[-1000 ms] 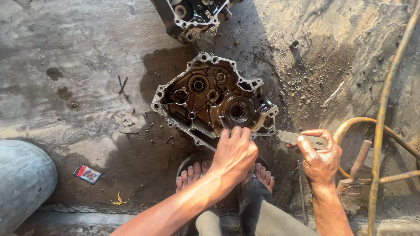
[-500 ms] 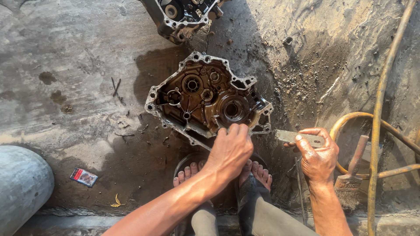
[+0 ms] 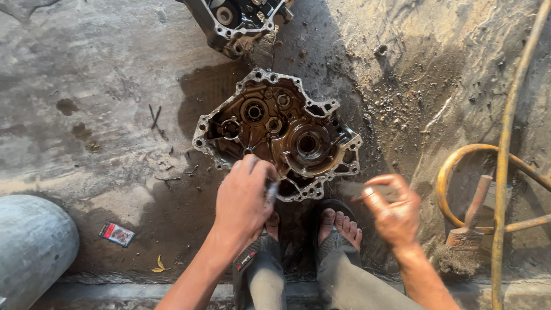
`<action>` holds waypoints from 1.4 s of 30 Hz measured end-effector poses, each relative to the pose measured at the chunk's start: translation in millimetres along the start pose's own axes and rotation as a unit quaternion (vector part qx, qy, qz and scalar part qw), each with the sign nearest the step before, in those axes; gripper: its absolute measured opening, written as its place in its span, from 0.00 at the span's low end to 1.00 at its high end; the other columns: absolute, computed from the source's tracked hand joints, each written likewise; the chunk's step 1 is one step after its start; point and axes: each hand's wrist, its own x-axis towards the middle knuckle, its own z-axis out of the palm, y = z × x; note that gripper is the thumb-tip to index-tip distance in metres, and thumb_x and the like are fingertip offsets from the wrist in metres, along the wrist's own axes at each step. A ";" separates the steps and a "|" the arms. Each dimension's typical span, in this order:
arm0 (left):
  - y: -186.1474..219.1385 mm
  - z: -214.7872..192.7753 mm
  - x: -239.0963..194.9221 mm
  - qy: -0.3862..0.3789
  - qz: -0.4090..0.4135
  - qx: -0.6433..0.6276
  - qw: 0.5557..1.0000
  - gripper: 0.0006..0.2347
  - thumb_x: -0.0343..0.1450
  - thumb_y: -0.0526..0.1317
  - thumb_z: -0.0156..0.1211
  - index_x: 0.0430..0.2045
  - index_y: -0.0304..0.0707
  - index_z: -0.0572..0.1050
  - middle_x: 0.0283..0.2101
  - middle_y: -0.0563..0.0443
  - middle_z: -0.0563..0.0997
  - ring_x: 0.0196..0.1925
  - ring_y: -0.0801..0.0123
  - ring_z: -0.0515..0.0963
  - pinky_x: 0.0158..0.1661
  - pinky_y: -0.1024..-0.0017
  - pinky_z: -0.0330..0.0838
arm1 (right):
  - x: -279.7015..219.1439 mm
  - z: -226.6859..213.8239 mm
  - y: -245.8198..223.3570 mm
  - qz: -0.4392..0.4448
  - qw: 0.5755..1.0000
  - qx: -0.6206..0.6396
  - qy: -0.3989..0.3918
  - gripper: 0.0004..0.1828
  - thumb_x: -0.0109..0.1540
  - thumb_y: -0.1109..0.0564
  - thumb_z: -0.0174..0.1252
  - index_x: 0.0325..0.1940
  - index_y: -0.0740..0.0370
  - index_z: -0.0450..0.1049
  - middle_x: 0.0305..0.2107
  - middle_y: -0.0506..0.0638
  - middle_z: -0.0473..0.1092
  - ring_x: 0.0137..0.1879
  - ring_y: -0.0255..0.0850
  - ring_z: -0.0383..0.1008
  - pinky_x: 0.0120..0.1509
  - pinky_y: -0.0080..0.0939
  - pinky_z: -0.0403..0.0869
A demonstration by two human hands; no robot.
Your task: The person scrapes and cleans the interior surfaces of a disassembled engine casing using a metal scraper and a screwdriver. They remove debris and old gasket material from the mating surfaces and internal cavities.
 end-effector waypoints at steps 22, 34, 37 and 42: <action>-3.9 27.1 -5.2 0.089 0.172 0.120 0.974 0.11 0.64 0.34 0.60 0.38 0.40 0.81 0.38 0.53 0.78 0.42 0.61 0.77 0.40 0.64 0.72 | 11.2 35.6 -28.4 0.029 0.995 0.043 -0.089 0.06 0.60 0.62 0.58 0.40 0.66 0.75 0.28 0.51 0.80 0.35 0.38 0.85 0.39 0.35 0.81; 3.7 32.6 -2.6 0.057 0.184 0.210 0.959 0.02 0.62 0.33 0.59 0.24 0.39 0.76 0.31 0.52 0.75 0.37 0.64 0.76 0.32 0.67 0.70 | -3.1 28.0 -23.2 0.081 0.988 0.112 -0.065 0.08 0.59 0.63 0.58 0.42 0.68 0.76 0.30 0.54 0.77 0.36 0.41 0.83 0.40 0.37 0.80; 4.6 34.0 -1.0 0.040 0.169 0.218 0.961 0.01 0.62 0.32 0.59 0.23 0.38 0.75 0.31 0.51 0.75 0.37 0.64 0.76 0.31 0.68 0.71 | -5.6 29.7 -27.0 0.091 0.988 0.103 -0.065 0.08 0.59 0.62 0.59 0.41 0.68 0.77 0.29 0.54 0.78 0.36 0.40 0.83 0.41 0.37 0.80; -0.7 30.1 -4.2 0.082 0.120 0.124 0.982 0.07 0.60 0.32 0.61 0.29 0.38 0.77 0.33 0.49 0.75 0.38 0.59 0.77 0.32 0.65 0.73 | -3.6 29.6 -29.3 0.104 0.985 0.100 -0.089 0.09 0.59 0.61 0.60 0.43 0.67 0.78 0.30 0.53 0.80 0.37 0.39 0.84 0.42 0.37 0.80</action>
